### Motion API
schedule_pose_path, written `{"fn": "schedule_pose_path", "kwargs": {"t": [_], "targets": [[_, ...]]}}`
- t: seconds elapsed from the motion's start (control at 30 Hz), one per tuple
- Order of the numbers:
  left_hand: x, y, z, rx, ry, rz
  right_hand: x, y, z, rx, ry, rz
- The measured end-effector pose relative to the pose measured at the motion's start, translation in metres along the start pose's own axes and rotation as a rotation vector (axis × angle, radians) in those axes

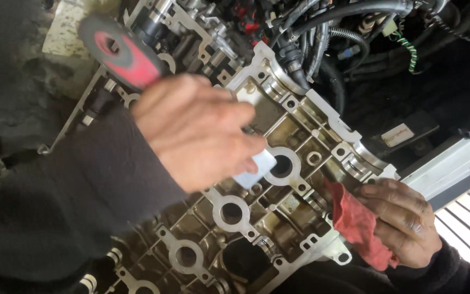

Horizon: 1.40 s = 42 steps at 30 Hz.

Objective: The person cleans the surface of a car engine block using a red cloth and a scraper tool. They wipe away residue and scrape the metal surface repeatedly across the entire visible area.

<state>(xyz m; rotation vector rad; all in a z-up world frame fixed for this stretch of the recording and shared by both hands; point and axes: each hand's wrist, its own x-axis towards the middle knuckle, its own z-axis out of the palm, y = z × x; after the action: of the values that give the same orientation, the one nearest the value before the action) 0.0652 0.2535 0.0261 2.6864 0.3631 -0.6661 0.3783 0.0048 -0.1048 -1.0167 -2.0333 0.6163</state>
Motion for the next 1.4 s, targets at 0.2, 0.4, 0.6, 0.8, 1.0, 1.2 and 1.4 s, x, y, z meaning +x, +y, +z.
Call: {"fn": "schedule_pose_path", "kwargs": {"t": [0.2,0.4,0.6,0.8,1.0,1.2,1.4], "targets": [[-0.005,0.001,-0.002,0.013,0.023,-0.006,0.014,-0.009,0.001,-0.038,0.024,0.011],[-0.006,0.004,-0.005,-0.038,0.028,0.024,0.021,-0.011,0.002,-0.049,0.04,0.011],[-0.005,0.006,-0.007,0.025,0.014,0.0,0.016,-0.009,0.001,-0.033,0.036,0.01],[-0.009,0.006,-0.009,0.02,-0.092,-0.034,0.019,-0.009,0.004,-0.008,0.059,-0.002],[-0.009,0.005,-0.01,0.07,-0.06,0.008,0.031,-0.013,0.005,-0.016,0.072,-0.01],[-0.007,0.007,-0.011,0.072,-0.139,0.006,0.026,-0.013,0.006,-0.014,0.092,-0.001],[-0.008,0.006,0.001,0.05,-0.128,-0.026,0.029,-0.013,0.006,-0.041,0.097,-0.002]]}}
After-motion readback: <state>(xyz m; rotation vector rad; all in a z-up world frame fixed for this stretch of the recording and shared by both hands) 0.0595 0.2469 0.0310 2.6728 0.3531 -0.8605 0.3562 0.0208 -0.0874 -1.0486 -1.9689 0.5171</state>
